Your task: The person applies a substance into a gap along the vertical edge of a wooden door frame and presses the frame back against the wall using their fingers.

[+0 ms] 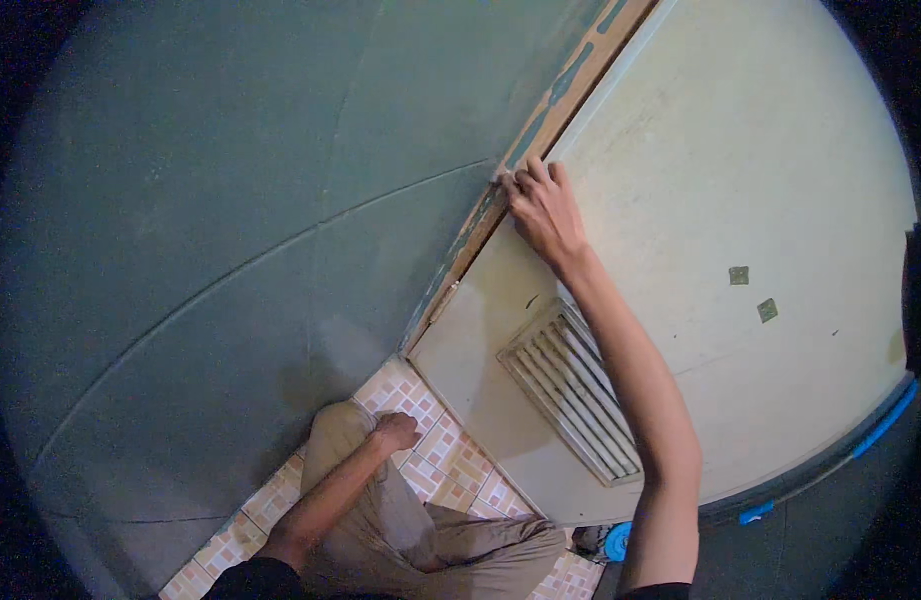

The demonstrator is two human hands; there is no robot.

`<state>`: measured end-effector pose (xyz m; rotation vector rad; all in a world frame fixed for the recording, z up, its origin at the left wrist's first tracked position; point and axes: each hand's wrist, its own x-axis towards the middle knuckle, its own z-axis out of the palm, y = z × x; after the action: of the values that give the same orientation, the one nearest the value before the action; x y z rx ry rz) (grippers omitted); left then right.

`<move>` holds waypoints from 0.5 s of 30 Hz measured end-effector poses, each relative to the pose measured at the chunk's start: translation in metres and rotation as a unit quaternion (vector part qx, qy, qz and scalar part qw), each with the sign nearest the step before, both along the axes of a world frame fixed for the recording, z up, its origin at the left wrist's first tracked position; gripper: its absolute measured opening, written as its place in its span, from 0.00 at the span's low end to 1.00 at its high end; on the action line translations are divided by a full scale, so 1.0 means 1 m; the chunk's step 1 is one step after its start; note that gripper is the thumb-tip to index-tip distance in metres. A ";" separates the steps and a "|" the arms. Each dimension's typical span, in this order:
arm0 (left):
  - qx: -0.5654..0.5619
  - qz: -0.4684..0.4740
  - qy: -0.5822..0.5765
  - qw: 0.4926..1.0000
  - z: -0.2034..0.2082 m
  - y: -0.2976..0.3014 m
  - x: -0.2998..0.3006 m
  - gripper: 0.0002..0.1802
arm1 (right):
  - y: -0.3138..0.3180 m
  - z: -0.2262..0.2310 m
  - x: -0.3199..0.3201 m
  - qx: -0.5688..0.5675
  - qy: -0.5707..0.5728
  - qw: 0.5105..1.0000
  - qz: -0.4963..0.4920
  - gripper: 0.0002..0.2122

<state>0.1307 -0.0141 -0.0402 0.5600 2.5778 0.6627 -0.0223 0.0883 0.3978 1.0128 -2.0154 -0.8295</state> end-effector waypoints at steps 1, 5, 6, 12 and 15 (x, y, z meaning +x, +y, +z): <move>0.007 0.000 0.004 1.000 0.006 0.005 0.001 0.23 | 0.009 -0.014 -0.002 -0.001 0.042 0.999 0.004 0.13; -0.011 0.004 0.002 1.000 -0.001 -0.001 -0.001 0.23 | 0.005 -0.063 -0.002 0.048 0.021 0.999 0.003 0.13; -0.007 0.001 0.004 1.000 -0.002 -0.002 -0.001 0.23 | 0.004 -0.067 -0.001 0.078 -0.045 0.996 0.003 0.14; -0.010 -0.012 -0.018 1.000 -0.013 0.004 -0.007 0.23 | 0.005 -0.025 -0.007 -0.026 0.046 0.999 0.012 0.10; -0.004 -0.011 -0.001 1.000 -0.021 0.009 -0.004 0.23 | -0.001 -0.048 -0.003 -0.014 0.036 0.999 -0.017 0.11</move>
<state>0.1269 -0.0054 -0.0616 0.5829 2.5680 0.6454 -0.0253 0.0873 0.3503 0.9219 -1.9837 -0.8417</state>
